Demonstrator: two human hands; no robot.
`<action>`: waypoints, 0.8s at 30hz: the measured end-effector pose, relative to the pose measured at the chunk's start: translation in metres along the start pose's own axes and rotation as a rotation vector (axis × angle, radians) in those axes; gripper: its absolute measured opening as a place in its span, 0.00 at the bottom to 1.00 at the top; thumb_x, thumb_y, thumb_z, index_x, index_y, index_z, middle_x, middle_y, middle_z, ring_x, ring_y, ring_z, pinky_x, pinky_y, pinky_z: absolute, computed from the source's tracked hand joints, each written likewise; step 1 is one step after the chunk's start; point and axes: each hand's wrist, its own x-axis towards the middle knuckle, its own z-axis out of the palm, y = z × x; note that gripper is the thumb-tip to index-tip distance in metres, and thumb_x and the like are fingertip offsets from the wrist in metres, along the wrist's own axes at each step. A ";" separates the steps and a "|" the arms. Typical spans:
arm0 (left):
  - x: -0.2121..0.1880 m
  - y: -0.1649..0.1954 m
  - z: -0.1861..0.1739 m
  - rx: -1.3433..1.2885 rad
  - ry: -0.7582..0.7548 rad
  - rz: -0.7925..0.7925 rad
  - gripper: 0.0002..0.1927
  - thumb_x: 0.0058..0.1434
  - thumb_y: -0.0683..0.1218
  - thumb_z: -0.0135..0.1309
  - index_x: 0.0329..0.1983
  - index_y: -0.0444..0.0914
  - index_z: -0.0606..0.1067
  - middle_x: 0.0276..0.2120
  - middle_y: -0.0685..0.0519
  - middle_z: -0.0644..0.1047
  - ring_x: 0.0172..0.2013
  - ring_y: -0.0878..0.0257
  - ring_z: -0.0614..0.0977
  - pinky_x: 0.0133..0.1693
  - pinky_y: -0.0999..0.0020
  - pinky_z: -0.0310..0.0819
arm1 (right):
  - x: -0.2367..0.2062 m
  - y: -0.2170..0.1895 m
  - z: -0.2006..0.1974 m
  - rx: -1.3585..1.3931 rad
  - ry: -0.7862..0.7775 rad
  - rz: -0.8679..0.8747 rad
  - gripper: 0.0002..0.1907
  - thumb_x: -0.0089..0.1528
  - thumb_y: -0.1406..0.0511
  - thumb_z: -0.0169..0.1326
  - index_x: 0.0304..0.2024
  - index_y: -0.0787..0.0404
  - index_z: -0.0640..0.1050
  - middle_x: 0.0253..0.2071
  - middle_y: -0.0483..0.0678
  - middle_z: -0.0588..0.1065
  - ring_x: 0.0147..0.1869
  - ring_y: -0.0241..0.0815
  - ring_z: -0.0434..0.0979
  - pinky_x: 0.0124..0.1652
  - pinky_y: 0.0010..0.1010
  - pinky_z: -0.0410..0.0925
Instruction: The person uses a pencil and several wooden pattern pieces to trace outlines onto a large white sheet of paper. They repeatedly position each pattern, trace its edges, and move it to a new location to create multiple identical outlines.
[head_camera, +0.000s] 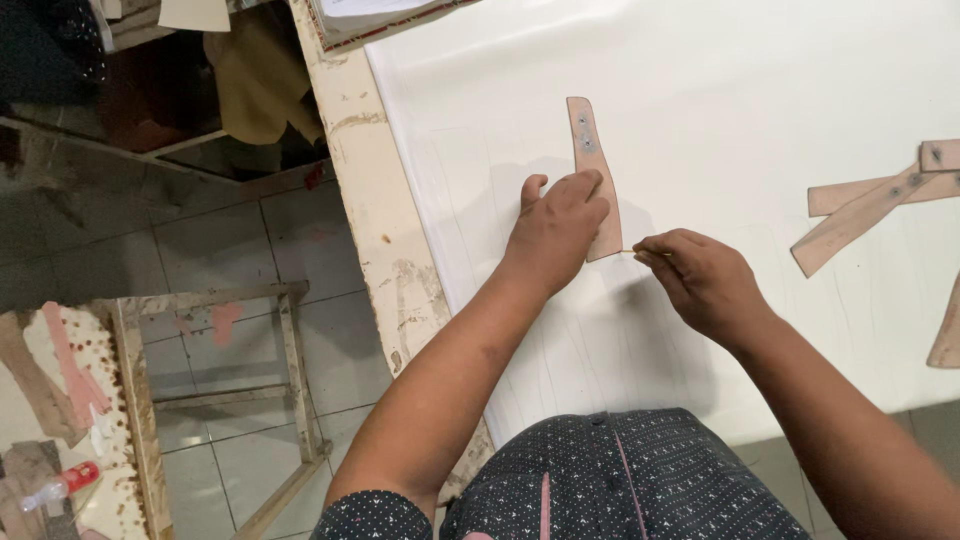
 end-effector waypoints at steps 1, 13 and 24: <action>0.001 -0.001 0.002 -0.011 0.005 -0.007 0.14 0.58 0.40 0.58 0.47 0.42 0.73 0.61 0.55 0.70 0.62 0.65 0.71 0.66 0.48 0.53 | 0.001 -0.001 0.002 0.009 0.008 -0.022 0.08 0.66 0.63 0.56 0.43 0.61 0.80 0.39 0.48 0.81 0.39 0.45 0.82 0.39 0.35 0.74; 0.015 -0.006 -0.011 -0.061 -0.057 -0.087 0.07 0.54 0.42 0.60 0.36 0.39 0.76 0.69 0.50 0.63 0.68 0.59 0.63 0.68 0.42 0.43 | 0.006 -0.022 0.014 0.109 -0.010 -0.160 0.07 0.65 0.65 0.56 0.42 0.61 0.80 0.40 0.48 0.81 0.41 0.46 0.82 0.39 0.35 0.75; 0.027 -0.013 -0.026 -0.083 -0.069 -0.135 0.09 0.65 0.42 0.48 0.35 0.43 0.79 0.65 0.57 0.71 0.66 0.65 0.69 0.69 0.43 0.47 | 0.060 -0.023 0.016 -0.074 0.189 -0.292 0.05 0.67 0.68 0.56 0.45 0.60 0.80 0.40 0.48 0.80 0.40 0.48 0.79 0.40 0.40 0.71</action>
